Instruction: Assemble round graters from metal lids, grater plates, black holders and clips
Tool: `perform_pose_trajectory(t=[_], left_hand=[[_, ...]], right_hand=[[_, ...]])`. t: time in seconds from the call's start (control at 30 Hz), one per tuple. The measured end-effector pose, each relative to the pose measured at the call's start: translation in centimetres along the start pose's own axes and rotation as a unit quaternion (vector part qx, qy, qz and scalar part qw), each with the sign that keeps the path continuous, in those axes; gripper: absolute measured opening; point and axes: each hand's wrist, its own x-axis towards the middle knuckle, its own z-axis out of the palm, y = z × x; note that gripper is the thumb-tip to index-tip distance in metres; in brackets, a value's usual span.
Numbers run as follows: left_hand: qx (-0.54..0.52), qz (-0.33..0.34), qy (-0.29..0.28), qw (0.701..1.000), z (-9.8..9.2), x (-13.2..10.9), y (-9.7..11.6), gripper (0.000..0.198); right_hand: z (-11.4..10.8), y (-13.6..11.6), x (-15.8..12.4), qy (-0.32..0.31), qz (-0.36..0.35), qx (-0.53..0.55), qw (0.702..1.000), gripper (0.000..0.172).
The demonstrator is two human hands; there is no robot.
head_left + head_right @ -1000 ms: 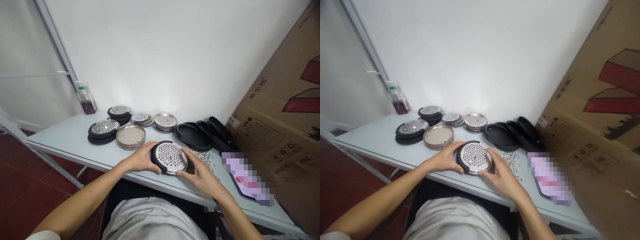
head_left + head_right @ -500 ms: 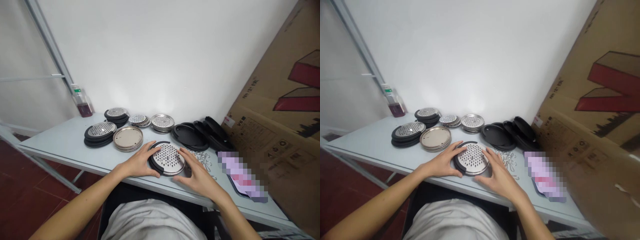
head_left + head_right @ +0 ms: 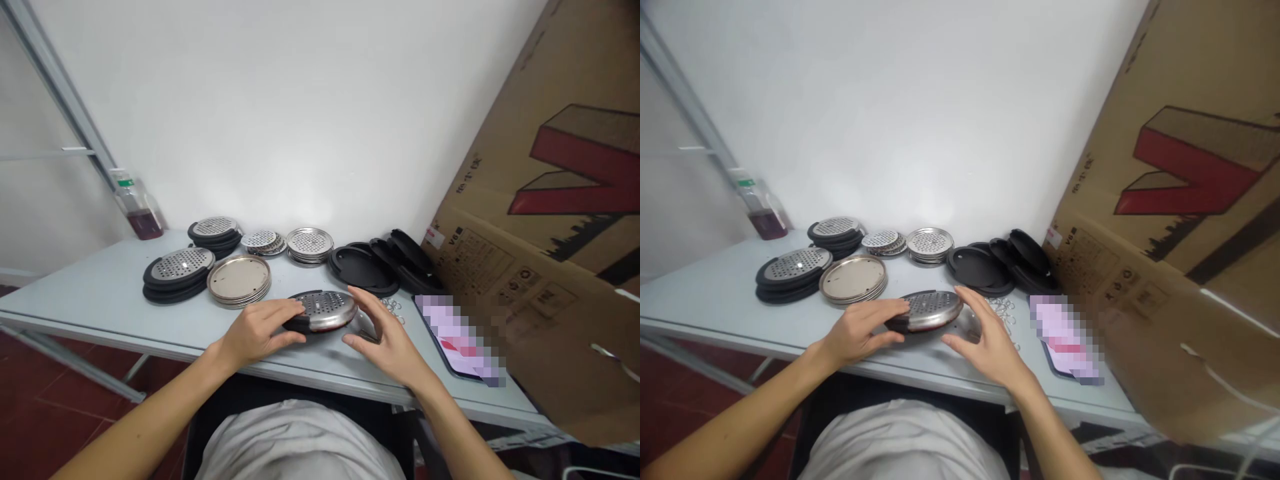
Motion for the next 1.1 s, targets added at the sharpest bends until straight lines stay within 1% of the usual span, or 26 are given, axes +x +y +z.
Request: perform_pose_trajectory(t=[0.07, 0.13, 0.2, 0.23, 0.27, 0.33, 0.43, 0.5, 0.57, 0.63, 0.7, 0.77, 0.83, 0.9, 0.93, 0.97, 1.03, 1.1], left_hand=[[-0.014, -0.051, 0.046, 0.998, -0.3, 0.1, 0.5, 0.034], [-0.030, -0.136, 0.098, 0.985, -0.4, 0.4, 1.1, 0.031], [-0.065, -0.235, 0.130, 0.961, -0.4, 0.7, 1.6, 0.033], [-0.092, -0.280, 0.136, 0.946, -0.3, 0.9, 1.7, 0.035], [-0.125, -0.318, 0.135, 0.930, -0.2, 1.0, 1.8, 0.036], [-0.201, -0.370, 0.128, 0.898, 0.0, 1.2, 1.8, 0.039], [-0.294, -0.409, 0.110, 0.857, 0.3, 1.0, 1.4, 0.046], [-0.327, -0.428, 0.083, 0.838, 0.3, 0.8, 1.2, 0.052], [-0.336, -0.448, 0.040, 0.827, 0.3, 0.6, 1.1, 0.054], [-0.317, -0.462, 0.001, 0.828, 0.4, 0.5, 1.1, 0.055], [-0.274, -0.465, -0.026, 0.841, 0.4, 0.5, 1.1, 0.054], [-0.223, -0.452, -0.041, 0.863, 0.5, 0.5, 0.9, 0.049], [-0.163, -0.424, -0.047, 0.890, 0.6, 0.6, 0.7, 0.043], [-0.105, -0.389, -0.047, 0.914, 0.7, 0.7, 0.3, 0.039], [-0.083, -0.378, -0.051, 0.921, 0.7, 0.7, 0.1, 0.038], [-0.067, -0.372, -0.057, 0.924, 0.8, 0.7, -0.1, 0.037], [-0.060, -0.374, -0.072, 0.923, 0.9, 0.6, -0.5, 0.037], [-0.066, -0.384, -0.084, 0.917, 0.9, 0.5, -0.7, 0.037]], right_hand=[[0.2, 0.1, 0.0, 0.008, 0.013, 0.039, 0.999, 0.075], [0.6, 0.2, -0.1, 0.005, 0.021, 0.060, 0.998, 0.080], [1.0, 0.4, -0.1, -0.009, 0.020, 0.069, 0.997, 0.083], [1.2, 0.5, -0.1, -0.017, 0.017, 0.074, 0.997, 0.083], [1.3, 0.5, -0.1, -0.025, 0.014, 0.079, 0.996, 0.081], [1.6, 0.7, -0.1, -0.037, 0.011, 0.091, 0.995, 0.074], [1.7, 1.1, 0.0, -0.039, 0.026, 0.090, 0.995, 0.061], [1.8, 1.5, 0.1, -0.025, 0.040, 0.073, 0.996, 0.053], [1.8, 1.8, 0.1, -0.010, 0.047, 0.058, 0.997, 0.047], [1.9, 2.1, 0.1, -0.007, 0.050, 0.055, 0.997, 0.045], [2.0, 2.1, 0.1, -0.009, 0.051, 0.052, 0.997, 0.045], [1.8, 2.1, 0.2, -0.010, 0.050, 0.037, 0.998, 0.043], [1.4, 2.0, 0.3, -0.010, 0.052, 0.012, 0.999, 0.039], [0.5, 2.1, 0.5, 0.006, 0.068, -0.017, 0.998, 0.036], [-0.1, 2.1, 0.5, 0.020, 0.084, -0.030, 0.996, 0.035], [-0.8, 2.1, 0.5, 0.040, 0.101, -0.046, 0.993, 0.034], [-2.3, 2.1, 0.4, 0.061, 0.132, -0.086, 0.986, 0.030], [-3.7, 2.0, 0.2, 0.029, 0.155, -0.109, 0.981, 0.027]])
